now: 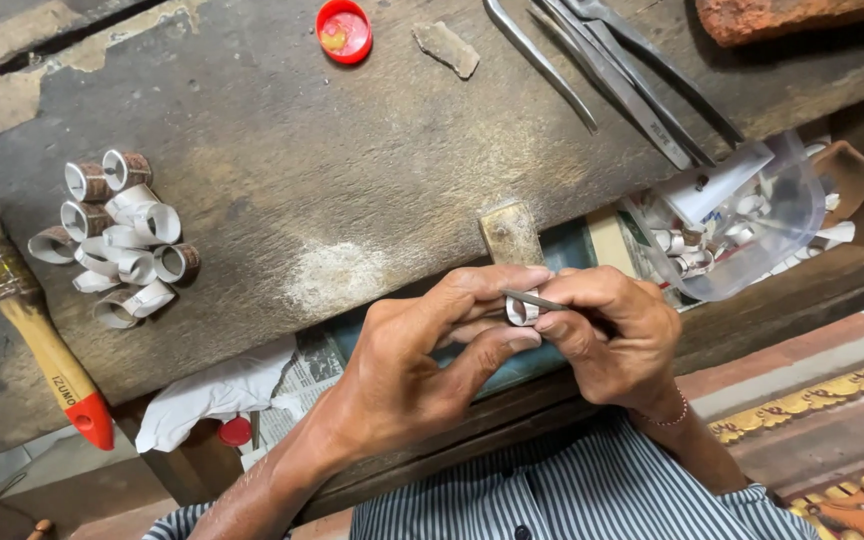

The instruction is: Using a small metal file to smooth the edges and surfaces of jewelry rings at a workbench.

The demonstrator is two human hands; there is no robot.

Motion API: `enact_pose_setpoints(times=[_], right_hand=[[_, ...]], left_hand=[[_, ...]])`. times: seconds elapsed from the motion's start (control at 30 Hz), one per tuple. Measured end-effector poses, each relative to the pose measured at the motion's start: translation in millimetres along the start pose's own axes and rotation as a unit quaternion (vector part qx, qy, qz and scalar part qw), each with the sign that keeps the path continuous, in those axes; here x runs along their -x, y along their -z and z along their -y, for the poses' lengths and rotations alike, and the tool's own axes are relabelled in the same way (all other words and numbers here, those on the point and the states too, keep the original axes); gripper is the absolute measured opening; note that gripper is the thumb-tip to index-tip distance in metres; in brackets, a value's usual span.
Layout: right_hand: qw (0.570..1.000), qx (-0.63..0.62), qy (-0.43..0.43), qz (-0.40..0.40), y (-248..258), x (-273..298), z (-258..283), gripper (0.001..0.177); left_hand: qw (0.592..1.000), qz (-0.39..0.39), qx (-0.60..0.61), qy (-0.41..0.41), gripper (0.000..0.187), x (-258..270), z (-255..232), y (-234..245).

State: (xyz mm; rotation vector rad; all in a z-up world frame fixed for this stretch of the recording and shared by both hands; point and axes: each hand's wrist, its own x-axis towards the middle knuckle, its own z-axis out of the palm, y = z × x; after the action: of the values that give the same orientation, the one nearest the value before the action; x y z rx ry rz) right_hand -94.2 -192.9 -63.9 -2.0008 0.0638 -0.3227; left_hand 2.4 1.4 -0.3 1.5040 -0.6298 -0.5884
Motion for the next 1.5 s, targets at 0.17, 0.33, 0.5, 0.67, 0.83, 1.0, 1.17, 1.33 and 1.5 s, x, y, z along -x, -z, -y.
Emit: enact_pose_setpoints(times=[0.17, 0.33, 0.5, 0.67, 0.83, 1.0, 1.17, 1.33, 1.5], right_hand=[[0.998, -0.034, 0.041, 0.038, -4, -10, 6, 0.033], [0.997, 0.0, 0.06, 0.042, -18, -11, 14, 0.025], [0.997, 0.01, 0.077, 0.028, -32, -7, 20, 0.024], [0.989, 0.064, 0.122, 0.056, -33, -7, 15, 0.023], [0.984, 0.118, 0.13, 0.031, -36, 3, 6, 0.023], [0.984, 0.119, 0.133, -0.026, -41, 18, -5, 0.019], [0.942, 0.228, 0.244, 0.036, -42, 1, 0, 0.026], [0.918, 0.298, 0.26, 0.033, -43, 1, -6, 0.027], [0.931, 0.269, 0.241, 0.058, -41, -3, -6, 0.027]], left_hand=[[0.999, -0.009, -0.031, -0.044, 0.032, 6, 10, 0], [0.994, -0.028, -0.095, -0.043, 0.021, 20, 9, 12], [0.988, -0.124, -0.074, -0.061, 0.02, 35, 22, 14], [0.973, -0.185, -0.068, -0.12, 0.031, 37, 37, 12], [0.974, -0.185, -0.072, -0.108, 0.028, 46, 37, 15], [0.975, -0.2, -0.058, -0.077, 0.031, 51, 29, 22], [0.965, -0.21, -0.094, -0.128, 0.023, 56, 38, 26], [0.964, -0.21, -0.105, -0.123, 0.015, 53, 33, 28], [0.965, -0.208, -0.108, -0.12, 0.013, 50, 32, 27]])
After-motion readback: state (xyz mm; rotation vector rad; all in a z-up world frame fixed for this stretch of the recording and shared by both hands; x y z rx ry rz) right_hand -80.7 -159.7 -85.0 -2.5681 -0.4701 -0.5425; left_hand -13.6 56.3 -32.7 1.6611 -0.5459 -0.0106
